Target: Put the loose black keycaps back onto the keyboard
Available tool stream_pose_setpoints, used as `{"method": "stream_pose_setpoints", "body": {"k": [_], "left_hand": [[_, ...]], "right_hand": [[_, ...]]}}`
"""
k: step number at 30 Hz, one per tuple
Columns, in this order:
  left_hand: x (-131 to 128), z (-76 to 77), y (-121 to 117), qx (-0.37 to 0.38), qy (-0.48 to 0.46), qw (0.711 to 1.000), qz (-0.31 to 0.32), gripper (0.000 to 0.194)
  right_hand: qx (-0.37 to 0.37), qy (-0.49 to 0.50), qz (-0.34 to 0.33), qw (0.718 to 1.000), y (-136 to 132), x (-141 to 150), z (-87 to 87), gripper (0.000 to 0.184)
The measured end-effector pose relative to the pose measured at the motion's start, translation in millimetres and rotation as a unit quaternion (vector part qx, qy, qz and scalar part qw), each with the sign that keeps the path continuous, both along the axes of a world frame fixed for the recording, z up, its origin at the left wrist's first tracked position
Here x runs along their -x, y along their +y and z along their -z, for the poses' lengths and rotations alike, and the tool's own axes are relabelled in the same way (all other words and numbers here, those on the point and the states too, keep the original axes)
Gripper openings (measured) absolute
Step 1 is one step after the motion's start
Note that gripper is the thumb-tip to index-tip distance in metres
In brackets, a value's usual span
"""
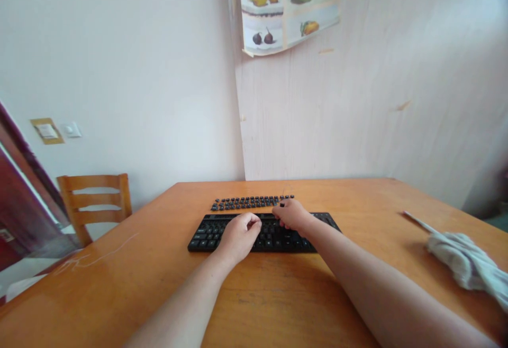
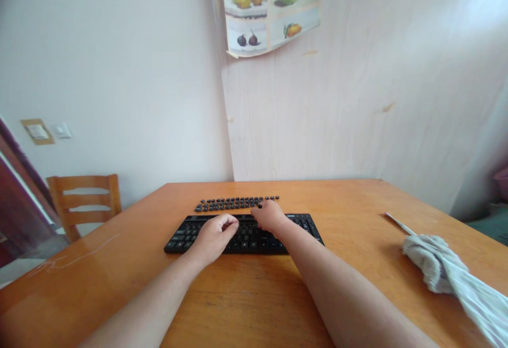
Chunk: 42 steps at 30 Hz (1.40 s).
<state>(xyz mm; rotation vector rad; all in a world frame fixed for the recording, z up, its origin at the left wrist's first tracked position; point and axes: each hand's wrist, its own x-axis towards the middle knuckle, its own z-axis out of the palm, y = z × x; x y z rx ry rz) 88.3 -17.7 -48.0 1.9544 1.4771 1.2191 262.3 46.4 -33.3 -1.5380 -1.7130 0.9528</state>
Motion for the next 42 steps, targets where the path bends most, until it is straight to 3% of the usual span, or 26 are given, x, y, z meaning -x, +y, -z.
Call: {"method": "stream_pose_setpoints", "body": {"k": [18, 23, 28, 32, 36, 42], "left_hand": [[1.8, 1.3, 2.2, -0.010, 0.007, 1.000, 0.005, 0.019], [1.1, -1.3, 3.6, 0.010, -0.084, 0.996, -0.001, 0.021], [-3.3, -5.4, 0.3, 0.132, -0.283, 0.948, 0.053, 0.029], [-4.4, -6.2, -0.5, 0.172, -0.387, 0.901, 0.095, 0.030], [-4.3, -5.2, 0.9, 0.185, -0.431, 0.876, 0.109, 0.028], [-3.1, -5.0, 1.2, 0.193, -0.433, 0.874, 0.106, 0.027]], "right_hand": [[0.039, 0.159, 0.034, 0.986, 7.0, -10.1, -3.1, 0.017], [0.004, 0.213, -0.007, 0.977, -4.8, 2.2, -13.8, 0.018], [-0.041, 0.250, -0.059, 0.966, -19.9, 11.5, -25.0, 0.022], [-0.054, 0.258, -0.081, 0.961, -24.3, 15.6, -25.8, 0.024], [-0.050, 0.248, -0.089, 0.964, -26.0, 17.8, -24.1, 0.027], [-0.057, 0.236, -0.105, 0.964, -28.8, 19.3, -23.8, 0.029]]}}
